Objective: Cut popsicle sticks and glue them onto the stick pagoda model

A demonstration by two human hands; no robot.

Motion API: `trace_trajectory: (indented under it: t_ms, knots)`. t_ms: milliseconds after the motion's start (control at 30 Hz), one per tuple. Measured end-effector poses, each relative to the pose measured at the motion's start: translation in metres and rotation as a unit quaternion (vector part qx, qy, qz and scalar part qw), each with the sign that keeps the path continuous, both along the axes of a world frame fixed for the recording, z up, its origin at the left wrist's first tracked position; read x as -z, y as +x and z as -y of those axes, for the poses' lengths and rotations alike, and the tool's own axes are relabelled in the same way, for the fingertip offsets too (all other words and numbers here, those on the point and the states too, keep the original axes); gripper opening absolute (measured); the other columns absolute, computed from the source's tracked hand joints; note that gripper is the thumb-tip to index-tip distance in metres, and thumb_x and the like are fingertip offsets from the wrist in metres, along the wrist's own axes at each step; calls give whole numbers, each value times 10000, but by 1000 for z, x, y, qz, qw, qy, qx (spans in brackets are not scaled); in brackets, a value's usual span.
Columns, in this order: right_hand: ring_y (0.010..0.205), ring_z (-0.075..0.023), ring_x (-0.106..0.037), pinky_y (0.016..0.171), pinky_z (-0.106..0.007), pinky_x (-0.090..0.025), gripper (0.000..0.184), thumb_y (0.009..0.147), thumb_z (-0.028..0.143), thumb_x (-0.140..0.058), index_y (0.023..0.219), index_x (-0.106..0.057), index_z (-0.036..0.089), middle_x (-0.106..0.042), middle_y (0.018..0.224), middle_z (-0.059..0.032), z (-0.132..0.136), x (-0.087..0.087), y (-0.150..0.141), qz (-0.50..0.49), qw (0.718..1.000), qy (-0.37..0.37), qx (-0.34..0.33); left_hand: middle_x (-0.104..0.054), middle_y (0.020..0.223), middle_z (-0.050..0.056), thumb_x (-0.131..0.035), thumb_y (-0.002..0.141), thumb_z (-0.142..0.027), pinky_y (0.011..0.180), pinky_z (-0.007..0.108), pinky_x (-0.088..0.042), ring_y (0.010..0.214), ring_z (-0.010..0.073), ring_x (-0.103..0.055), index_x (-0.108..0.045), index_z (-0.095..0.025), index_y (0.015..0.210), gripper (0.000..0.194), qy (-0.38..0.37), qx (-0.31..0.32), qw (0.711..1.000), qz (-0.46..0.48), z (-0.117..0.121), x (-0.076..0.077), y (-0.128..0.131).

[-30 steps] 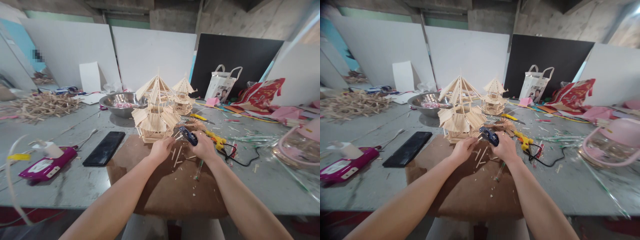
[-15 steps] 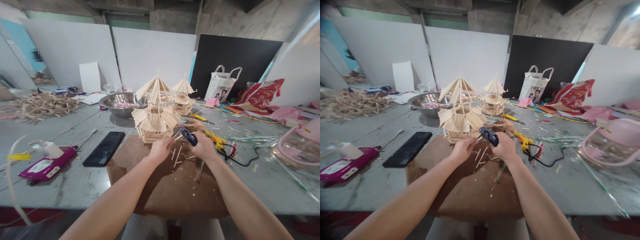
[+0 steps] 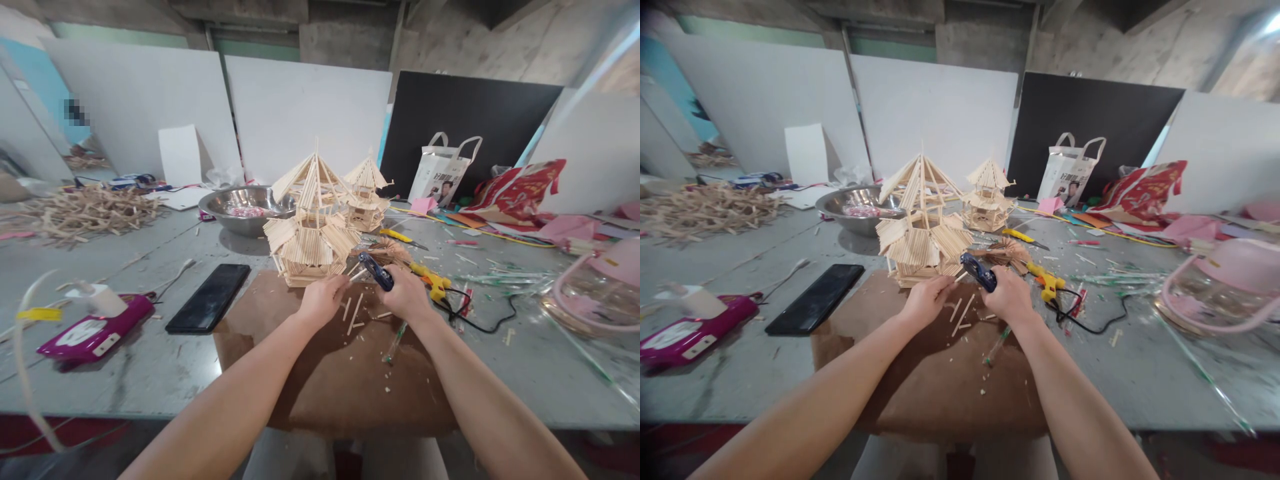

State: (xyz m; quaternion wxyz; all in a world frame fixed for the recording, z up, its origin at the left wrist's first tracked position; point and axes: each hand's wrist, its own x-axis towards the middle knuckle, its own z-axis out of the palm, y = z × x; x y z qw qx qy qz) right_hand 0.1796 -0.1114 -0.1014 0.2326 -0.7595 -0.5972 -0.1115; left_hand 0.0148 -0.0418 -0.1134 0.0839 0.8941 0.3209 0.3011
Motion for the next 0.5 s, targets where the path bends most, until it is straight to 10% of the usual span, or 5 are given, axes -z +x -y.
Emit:
trace_trajectory:
  t_ms: [500]
  knots:
    - [757,-197,-529,612,-272,-355,207,636,333,-465,786,-521,201,-594,786,-44,-2,1,2,-9,1000,-4,5,-623,799,26,-353,795,-275,639,220,-403,735,132,-566,-557,-188,872,235,-8,1,1000,-2,1,-1,0]
